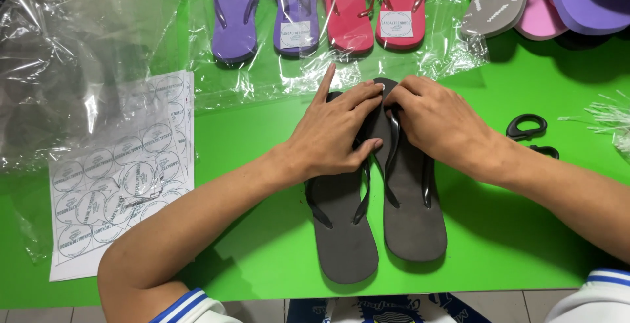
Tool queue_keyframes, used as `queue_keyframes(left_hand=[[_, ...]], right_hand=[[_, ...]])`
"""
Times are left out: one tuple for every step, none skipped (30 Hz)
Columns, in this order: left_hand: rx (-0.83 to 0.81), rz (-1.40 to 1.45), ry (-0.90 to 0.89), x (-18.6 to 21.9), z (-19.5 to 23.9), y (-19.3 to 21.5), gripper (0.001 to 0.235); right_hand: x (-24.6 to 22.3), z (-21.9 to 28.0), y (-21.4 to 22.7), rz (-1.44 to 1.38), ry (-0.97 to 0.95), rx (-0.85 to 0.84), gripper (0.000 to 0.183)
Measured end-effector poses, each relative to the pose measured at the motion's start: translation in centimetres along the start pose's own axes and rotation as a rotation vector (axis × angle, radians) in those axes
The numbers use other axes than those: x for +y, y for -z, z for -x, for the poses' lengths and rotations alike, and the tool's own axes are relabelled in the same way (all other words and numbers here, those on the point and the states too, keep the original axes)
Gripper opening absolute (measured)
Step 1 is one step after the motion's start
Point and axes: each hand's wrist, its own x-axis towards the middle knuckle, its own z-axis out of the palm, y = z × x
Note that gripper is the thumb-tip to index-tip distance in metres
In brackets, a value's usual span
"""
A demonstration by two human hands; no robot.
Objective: The person uses scissors to trim the edges of a pair of black flip-flops. They then place the flip-flops into a clear plastic bag, insert a circular sticker into the bag, and seal it.
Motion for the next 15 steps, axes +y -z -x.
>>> queue_keyframes(left_hand=[[0.006, -0.006, 0.002, -0.2, -0.1, 0.0, 0.06], [0.002, -0.008, 0.003, -0.2, 0.0, -0.1, 0.062], [-0.001, -0.01, 0.005, -0.3, 0.1, -0.2, 0.065], [-0.001, -0.012, 0.004, -0.3, 0.1, -0.1, 0.065], [-0.007, -0.013, 0.006, -0.3, 0.1, 0.0, 0.063], [-0.015, -0.011, 0.004, -0.3, 0.1, 0.1, 0.062], [-0.017, -0.01, 0.002, -0.4, 0.1, -0.2, 0.062], [0.004, -0.017, -0.009, -0.6, 0.2, -0.5, 0.063], [0.026, -0.023, -0.019, -0.8, 0.3, -0.7, 0.063], [0.027, -0.024, -0.017, -0.7, 0.4, -0.7, 0.063], [0.024, -0.017, -0.019, -0.7, 0.5, -0.6, 0.063], [0.018, -0.006, -0.022, -0.7, 0.7, -0.7, 0.064], [0.017, -0.004, -0.02, -0.8, 0.6, -0.7, 0.064], [0.023, -0.001, -0.021, -0.8, 0.7, -0.7, 0.063], [0.03, 0.001, -0.023, -0.7, 0.8, -0.8, 0.063]], right_hand=[[0.1, 0.0, -0.1, 0.003, 0.006, 0.005, 0.015], [0.1, 0.2, -0.3, 0.011, 0.009, 0.021, 0.014], [0.2, 0.3, -0.5, 0.02, 0.012, 0.037, 0.013], [0.2, 0.7, -1.3, 0.02, 0.012, 0.039, 0.013], [0.3, 1.1, -2.1, 0.194, 0.037, 0.082, 0.01], [0.4, 1.7, -2.9, 0.369, 0.058, 0.123, 0.008], [0.1, 1.8, -2.9, 0.369, 0.055, 0.122, 0.008], [-0.3, 1.8, -2.9, 0.465, 0.097, 0.155, 0.005], [-0.7, 1.8, -3.0, 0.56, 0.139, 0.188, 0.004], [-0.9, 1.8, -3.0, 0.56, 0.142, 0.189, 0.004], [-1.0, 1.8, -3.1, 0.565, 0.16, 0.212, 0.005], [-1.2, 1.9, -3.2, 0.569, 0.175, 0.231, 0.007], [-1.4, 1.7, -3.1, 0.567, 0.176, 0.229, 0.007], [-1.7, 1.6, -3.0, 0.59, 0.187, 0.246, 0.009], [-2.0, 1.7, -3.0, 0.612, 0.197, 0.263, 0.011]])
